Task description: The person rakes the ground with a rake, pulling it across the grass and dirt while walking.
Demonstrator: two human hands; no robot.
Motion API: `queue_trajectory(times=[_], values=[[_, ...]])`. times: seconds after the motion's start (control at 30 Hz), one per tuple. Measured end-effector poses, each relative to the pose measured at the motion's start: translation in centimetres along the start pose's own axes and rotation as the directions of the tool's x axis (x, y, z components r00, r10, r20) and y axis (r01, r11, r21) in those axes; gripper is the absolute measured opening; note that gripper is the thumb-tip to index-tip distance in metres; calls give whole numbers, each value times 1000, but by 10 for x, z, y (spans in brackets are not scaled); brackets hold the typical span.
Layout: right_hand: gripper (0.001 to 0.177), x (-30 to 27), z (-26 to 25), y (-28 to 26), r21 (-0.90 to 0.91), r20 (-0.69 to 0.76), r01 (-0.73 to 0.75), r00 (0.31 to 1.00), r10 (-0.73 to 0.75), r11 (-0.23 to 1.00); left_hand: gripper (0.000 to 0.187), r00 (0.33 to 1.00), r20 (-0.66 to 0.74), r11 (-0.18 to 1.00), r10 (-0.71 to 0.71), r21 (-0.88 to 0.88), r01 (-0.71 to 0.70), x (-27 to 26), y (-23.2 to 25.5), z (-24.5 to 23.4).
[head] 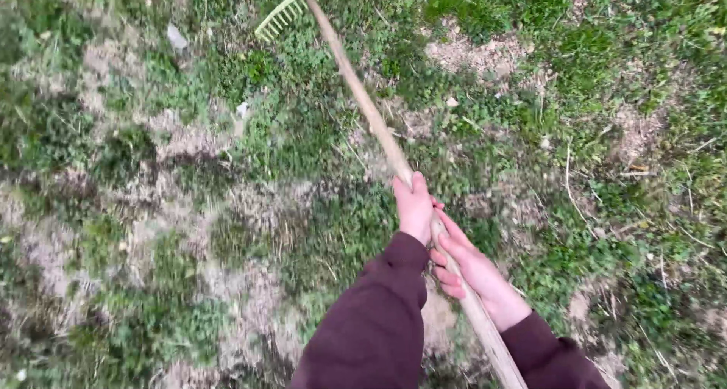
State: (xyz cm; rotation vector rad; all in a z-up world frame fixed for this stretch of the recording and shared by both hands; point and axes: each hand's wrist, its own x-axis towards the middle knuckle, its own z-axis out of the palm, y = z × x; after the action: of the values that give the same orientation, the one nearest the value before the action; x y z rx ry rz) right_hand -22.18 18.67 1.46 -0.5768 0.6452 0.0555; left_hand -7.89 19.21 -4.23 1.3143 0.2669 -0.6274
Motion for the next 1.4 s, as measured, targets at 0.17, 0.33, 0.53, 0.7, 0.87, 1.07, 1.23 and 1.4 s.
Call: queue_trajectory(times=[0.17,0.33,0.53,0.7,0.87,1.07,1.23,1.4], values=[[65,94,55,-27,10,101,140,985,-140,990,47,993,-42,993,114,39,-112,136,29,-14],[68,167,93,-53,25,123,112,986,-114,993,38,988,-43,987,150,70,-147,206,79,-19],[63,241,98,-42,-131,-2,124,992,-125,984,53,997,-41,995,60,86,-56,264,85,-44],[68,232,113,-39,-31,-46,-9,999,8,999,30,996,-15,988,-83,129,85,228,121,-51],[67,214,87,1,73,-51,-15,999,19,997,31,997,-67,959,-42,278,59,197,101,-62],[63,175,42,70,172,-49,-25,998,34,985,29,996,-90,937,-18,345,49,171,8,-95],[64,113,12,162,205,-120,-9,992,35,979,20,997,-81,920,-13,389,43,117,-83,-153],[57,48,13,234,192,-216,44,976,-2,980,23,995,-15,899,-96,428,93,47,-115,-206]])
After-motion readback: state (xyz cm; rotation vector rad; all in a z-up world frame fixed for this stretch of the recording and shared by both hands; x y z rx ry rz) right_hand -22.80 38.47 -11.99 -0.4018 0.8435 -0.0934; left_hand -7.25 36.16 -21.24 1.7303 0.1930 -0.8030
